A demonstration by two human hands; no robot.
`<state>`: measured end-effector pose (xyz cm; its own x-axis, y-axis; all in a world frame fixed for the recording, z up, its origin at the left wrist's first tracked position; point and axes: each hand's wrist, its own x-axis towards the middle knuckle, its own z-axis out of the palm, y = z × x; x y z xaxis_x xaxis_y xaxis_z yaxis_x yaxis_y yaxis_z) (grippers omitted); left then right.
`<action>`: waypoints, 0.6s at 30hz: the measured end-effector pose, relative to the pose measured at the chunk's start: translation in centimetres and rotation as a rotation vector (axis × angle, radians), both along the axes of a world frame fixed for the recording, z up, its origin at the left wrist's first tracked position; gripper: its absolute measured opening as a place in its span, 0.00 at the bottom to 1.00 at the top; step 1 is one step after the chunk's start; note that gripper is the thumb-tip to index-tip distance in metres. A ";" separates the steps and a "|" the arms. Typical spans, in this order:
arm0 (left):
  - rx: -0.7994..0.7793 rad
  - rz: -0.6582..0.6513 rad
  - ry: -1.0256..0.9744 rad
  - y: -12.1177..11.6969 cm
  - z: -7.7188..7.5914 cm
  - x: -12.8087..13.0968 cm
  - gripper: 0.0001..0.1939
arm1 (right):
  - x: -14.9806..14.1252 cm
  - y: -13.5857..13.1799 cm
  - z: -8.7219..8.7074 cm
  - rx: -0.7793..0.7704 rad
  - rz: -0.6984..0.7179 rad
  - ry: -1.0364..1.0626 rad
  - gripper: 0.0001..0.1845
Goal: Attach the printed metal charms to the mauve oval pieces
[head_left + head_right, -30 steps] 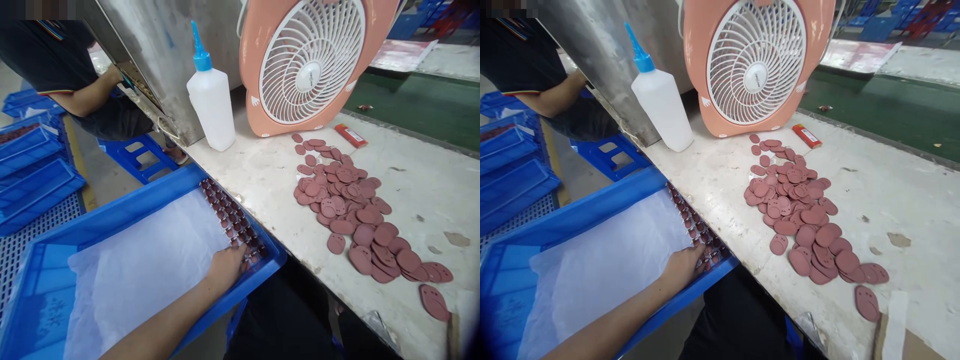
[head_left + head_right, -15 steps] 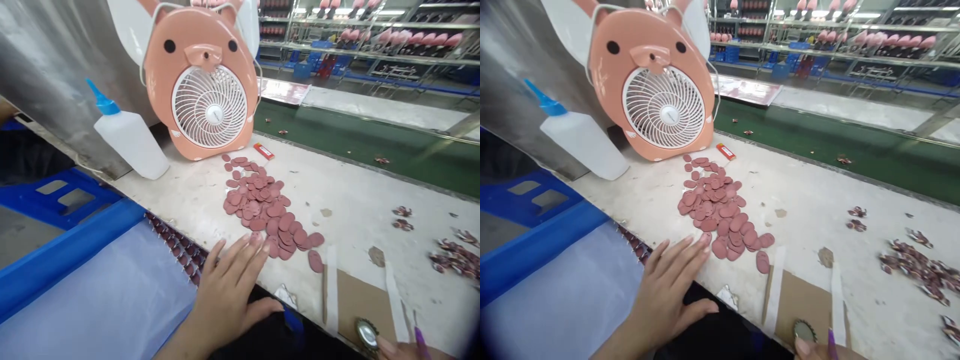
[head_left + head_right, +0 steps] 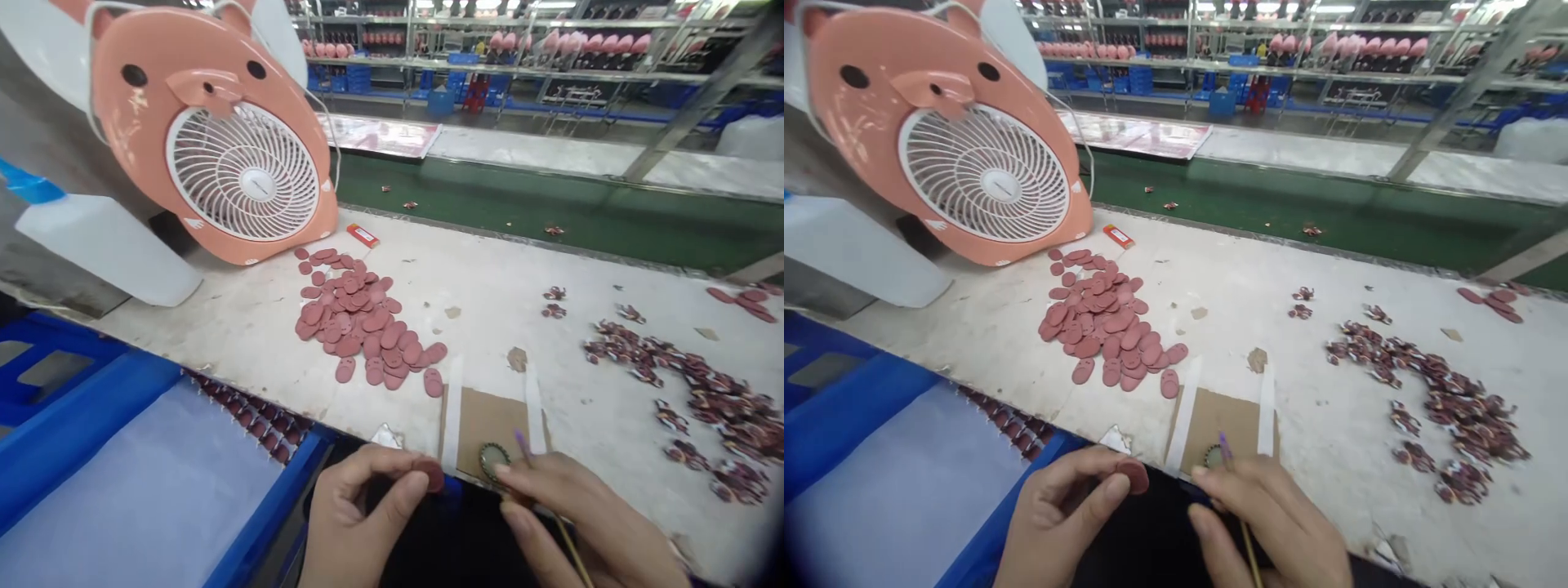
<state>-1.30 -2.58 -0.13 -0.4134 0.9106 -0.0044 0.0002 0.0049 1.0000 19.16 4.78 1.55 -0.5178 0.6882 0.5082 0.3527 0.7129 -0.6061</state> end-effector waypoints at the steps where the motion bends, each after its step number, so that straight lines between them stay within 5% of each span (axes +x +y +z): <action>1: -0.089 -0.013 -0.165 0.1 0.7 0.9 0.01 | -0.3 0.0 0.3 -0.049 0.048 0.000 0.12; 5: -0.200 -0.150 -0.465 0.2 2.4 2.6 0.03 | -0.8 -0.3 1.0 -0.298 0.139 0.114 0.13; 8: -0.263 -0.267 -0.469 0.0 2.6 2.5 0.03 | -0.6 -0.4 1.2 -0.481 0.176 0.172 0.13; 11: -0.297 -0.247 -0.373 -0.1 2.3 2.6 0.07 | -0.3 -0.5 1.2 -0.651 0.192 0.156 0.09; 14: -0.059 -0.192 -0.224 -0.2 1.0 2.9 0.16 | -0.5 -1.3 0.9 -0.879 0.106 0.291 0.05; 18: 0.421 -0.055 0.236 -0.1 -1.6 3.5 0.30 | -1.9 -3.5 0.3 -1.104 -0.144 0.620 0.13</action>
<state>2.25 -2.70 -1.78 -0.3102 0.8334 0.4574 0.2165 -0.4066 0.8876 17.28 1.32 1.87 -0.2853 0.9282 -0.2389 -0.1695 -0.2942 -0.9406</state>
